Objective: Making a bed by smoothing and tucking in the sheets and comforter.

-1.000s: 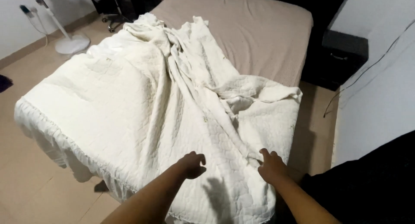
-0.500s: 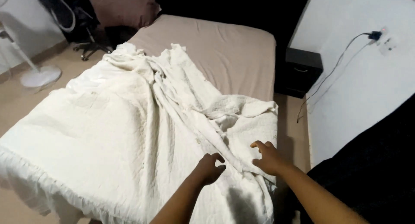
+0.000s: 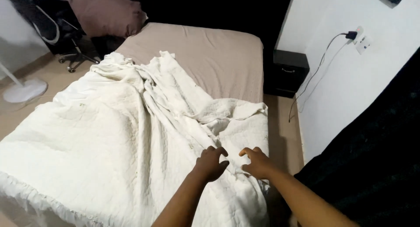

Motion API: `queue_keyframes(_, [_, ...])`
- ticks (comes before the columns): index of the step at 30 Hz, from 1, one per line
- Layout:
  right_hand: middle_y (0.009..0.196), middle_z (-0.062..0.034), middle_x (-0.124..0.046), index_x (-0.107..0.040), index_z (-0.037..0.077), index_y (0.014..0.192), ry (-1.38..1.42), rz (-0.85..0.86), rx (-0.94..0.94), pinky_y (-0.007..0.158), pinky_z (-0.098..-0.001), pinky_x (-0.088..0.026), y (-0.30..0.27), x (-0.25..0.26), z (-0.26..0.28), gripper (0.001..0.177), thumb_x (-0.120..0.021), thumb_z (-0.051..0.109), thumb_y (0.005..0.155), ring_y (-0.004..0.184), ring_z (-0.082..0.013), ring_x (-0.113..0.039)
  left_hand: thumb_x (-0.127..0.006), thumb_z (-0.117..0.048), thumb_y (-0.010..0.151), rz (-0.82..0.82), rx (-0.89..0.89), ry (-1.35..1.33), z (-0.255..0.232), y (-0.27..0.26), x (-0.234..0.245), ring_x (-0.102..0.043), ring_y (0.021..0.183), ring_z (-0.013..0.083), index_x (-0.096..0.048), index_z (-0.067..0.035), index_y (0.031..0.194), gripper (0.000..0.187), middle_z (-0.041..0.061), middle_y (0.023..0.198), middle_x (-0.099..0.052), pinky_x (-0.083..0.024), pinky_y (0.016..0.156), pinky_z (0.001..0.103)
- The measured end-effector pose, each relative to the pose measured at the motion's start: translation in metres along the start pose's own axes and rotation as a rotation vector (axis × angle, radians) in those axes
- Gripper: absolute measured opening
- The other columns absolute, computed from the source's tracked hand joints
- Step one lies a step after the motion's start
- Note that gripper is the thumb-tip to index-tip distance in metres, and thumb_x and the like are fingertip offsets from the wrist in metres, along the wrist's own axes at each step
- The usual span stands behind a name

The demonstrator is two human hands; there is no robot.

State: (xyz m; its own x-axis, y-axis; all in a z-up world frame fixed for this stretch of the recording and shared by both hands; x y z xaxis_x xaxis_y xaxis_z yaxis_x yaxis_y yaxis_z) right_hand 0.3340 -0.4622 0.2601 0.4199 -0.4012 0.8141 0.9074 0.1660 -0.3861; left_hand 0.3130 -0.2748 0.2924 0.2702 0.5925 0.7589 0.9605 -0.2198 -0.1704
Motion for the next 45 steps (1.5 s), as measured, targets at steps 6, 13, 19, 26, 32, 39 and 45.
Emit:
queue_keyframes(6, [0.134, -0.0134, -0.051, -0.057, 0.026, 0.134, -0.111, -0.019, 0.106, 0.103, -0.0420, -0.051, 0.047, 0.024, -0.036, 0.053, -0.076, 0.029, 0.084, 0.123, -0.0301, -0.058, -0.070, -0.036, 0.091, -0.045, 0.126, 0.014, -0.016, 0.024, -0.025, -0.046, 0.134, 0.0353, -0.063, -0.024, 0.124, 0.036, 0.011, 0.139, -0.053, -0.040, 0.109, 0.057])
queue_keyframes(13, [0.135, -0.0145, -0.049, -0.056, 0.024, 0.133, -0.229, 0.048, 0.255, 0.101, -0.0441, -0.052, 0.076, 0.080, -0.060, 0.052, -0.075, 0.029, 0.085, 0.121, -0.0322, -0.057, -0.069, -0.036, 0.091, -0.122, 0.241, -0.009, -0.049, 0.037, -0.053, -0.045, 0.135, 0.0357, -0.063, -0.023, 0.123, 0.035, 0.011, 0.138, -0.053, -0.040, 0.109, 0.058])
queue_keyframes(19, [0.133, -0.0155, -0.051, -0.058, 0.023, 0.133, -0.287, 0.099, 0.368, 0.102, -0.0436, -0.052, 0.082, 0.102, -0.072, 0.051, -0.073, 0.028, 0.085, 0.119, -0.0325, -0.059, -0.067, -0.039, 0.091, -0.184, 0.350, -0.016, -0.053, 0.029, -0.066, -0.049, 0.133, 0.0352, -0.064, -0.025, 0.121, 0.033, 0.011, 0.135, -0.056, -0.044, 0.108, 0.054])
queue_keyframes(26, [0.138, -0.0136, -0.047, -0.057, 0.022, 0.133, -0.356, 0.150, 0.412, 0.105, -0.0439, -0.049, 0.075, 0.101, -0.061, 0.049, -0.072, 0.028, 0.087, 0.125, -0.0313, -0.055, -0.068, -0.039, 0.091, -0.180, 0.412, 0.040, -0.057, 0.025, -0.054, -0.048, 0.133, 0.0356, -0.064, -0.025, 0.123, 0.036, 0.011, 0.137, -0.055, -0.043, 0.108, 0.054])
queue_keyframes(32, [0.141, -0.0127, -0.045, -0.056, 0.021, 0.134, -0.424, 0.140, 0.382, 0.107, -0.0449, -0.049, 0.070, 0.096, -0.051, 0.048, -0.071, 0.025, 0.088, 0.129, -0.0314, -0.052, -0.069, -0.038, 0.091, -0.178, 0.364, 0.084, -0.048, 0.026, -0.040, -0.046, 0.135, 0.0355, -0.063, -0.025, 0.124, 0.035, 0.011, 0.138, -0.054, -0.041, 0.109, 0.056])
queue_keyframes(39, [0.139, -0.0138, -0.048, -0.058, 0.021, 0.132, -0.491, 0.107, 0.406, 0.108, -0.0449, -0.048, 0.069, 0.086, -0.045, 0.048, -0.072, 0.023, 0.086, 0.130, -0.0322, -0.051, -0.068, -0.036, 0.092, -0.152, 0.329, 0.089, -0.033, 0.025, -0.039, -0.044, 0.137, 0.0342, -0.062, -0.026, 0.125, 0.036, 0.009, 0.140, -0.052, -0.039, 0.111, 0.057])
queue_keyframes(45, [0.139, -0.0148, -0.047, -0.058, 0.021, 0.130, -0.458, 0.125, 0.423, 0.106, -0.0436, -0.049, 0.077, 0.068, -0.041, 0.047, -0.071, 0.022, 0.085, 0.127, -0.0336, -0.053, -0.067, -0.038, 0.093, -0.093, 0.349, 0.077, -0.023, 0.023, -0.042, -0.044, 0.137, 0.0344, -0.061, -0.025, 0.126, 0.036, 0.010, 0.141, -0.051, -0.039, 0.110, 0.056])
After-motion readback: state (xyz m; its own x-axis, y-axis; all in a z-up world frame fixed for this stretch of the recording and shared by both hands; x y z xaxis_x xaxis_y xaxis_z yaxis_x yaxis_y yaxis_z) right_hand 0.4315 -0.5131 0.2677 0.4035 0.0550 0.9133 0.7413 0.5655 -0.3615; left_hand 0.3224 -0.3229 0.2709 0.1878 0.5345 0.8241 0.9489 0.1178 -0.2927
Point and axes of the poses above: each hand's wrist, its own y-axis towards the middle knuckle, its own x-axis out of the back of the hand, z = x × y, the point moved 9 cm from there along y, towards the middle knuckle
